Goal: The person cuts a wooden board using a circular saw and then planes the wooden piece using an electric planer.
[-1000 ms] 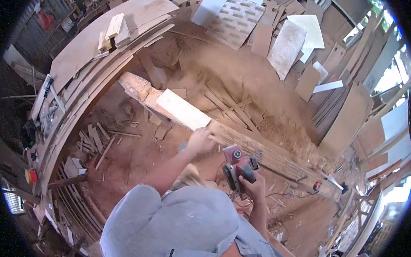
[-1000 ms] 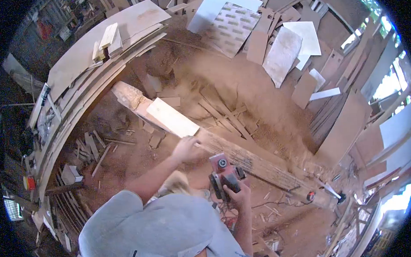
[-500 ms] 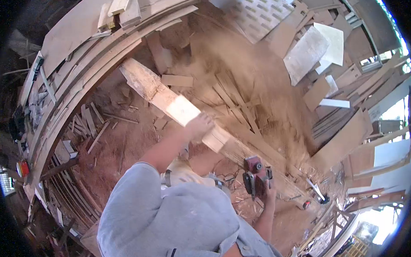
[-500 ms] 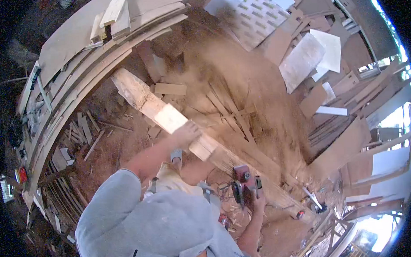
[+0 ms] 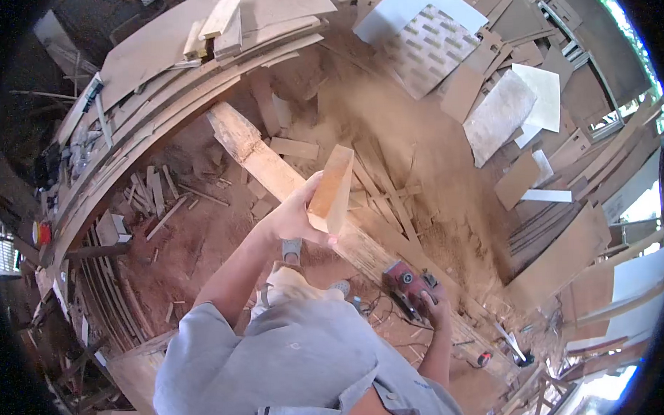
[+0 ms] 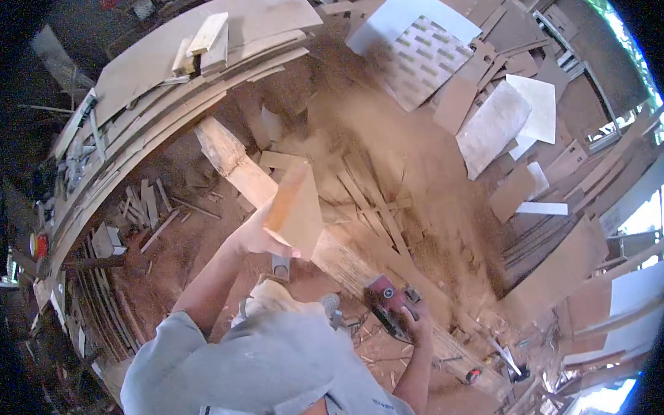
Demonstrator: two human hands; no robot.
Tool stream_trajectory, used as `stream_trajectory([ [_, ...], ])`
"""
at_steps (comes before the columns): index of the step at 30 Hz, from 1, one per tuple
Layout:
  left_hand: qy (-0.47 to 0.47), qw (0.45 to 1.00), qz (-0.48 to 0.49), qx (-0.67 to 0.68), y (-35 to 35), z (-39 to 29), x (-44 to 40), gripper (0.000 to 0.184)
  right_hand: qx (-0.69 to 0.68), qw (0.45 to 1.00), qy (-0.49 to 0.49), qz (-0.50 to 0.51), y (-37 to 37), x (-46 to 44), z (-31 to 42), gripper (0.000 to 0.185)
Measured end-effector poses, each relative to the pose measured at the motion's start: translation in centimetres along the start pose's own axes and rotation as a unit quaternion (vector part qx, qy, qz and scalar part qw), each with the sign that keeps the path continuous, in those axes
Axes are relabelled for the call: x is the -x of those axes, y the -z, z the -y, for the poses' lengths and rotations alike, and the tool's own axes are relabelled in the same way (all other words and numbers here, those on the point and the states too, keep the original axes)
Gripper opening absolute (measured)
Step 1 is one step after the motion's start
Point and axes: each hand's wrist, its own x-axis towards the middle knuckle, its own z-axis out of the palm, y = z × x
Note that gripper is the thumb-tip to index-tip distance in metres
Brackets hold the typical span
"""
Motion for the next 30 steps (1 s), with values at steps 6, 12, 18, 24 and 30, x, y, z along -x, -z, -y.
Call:
stream_trajectory([
  [6,-0.084,0.988,0.029,-0.129,-5.4,-1.4,0.6,0.126,0.011,0.998,0.049,0.036,2.1,0.1,-2.2,0.062],
  [12,-0.024,0.883,0.082,-0.462,-11.0,9.3,-1.6,0.115,-0.075,0.982,0.024,0.172,2.6,-1.9,-4.6,0.058],
  [18,-0.113,0.725,0.078,-0.674,-14.5,31.3,-1.9,0.111,-0.092,0.986,-0.066,0.123,5.3,2.1,-1.4,0.057],
  [24,0.026,0.799,0.002,-0.600,-13.4,25.6,1.3,0.115,-0.042,0.994,-0.008,0.096,9.0,5.1,1.3,0.059],
  [30,0.102,0.868,-0.415,-0.253,-5.1,33.2,6.7,0.080,0.030,0.991,0.012,0.130,7.3,3.8,2.9,0.068],
])
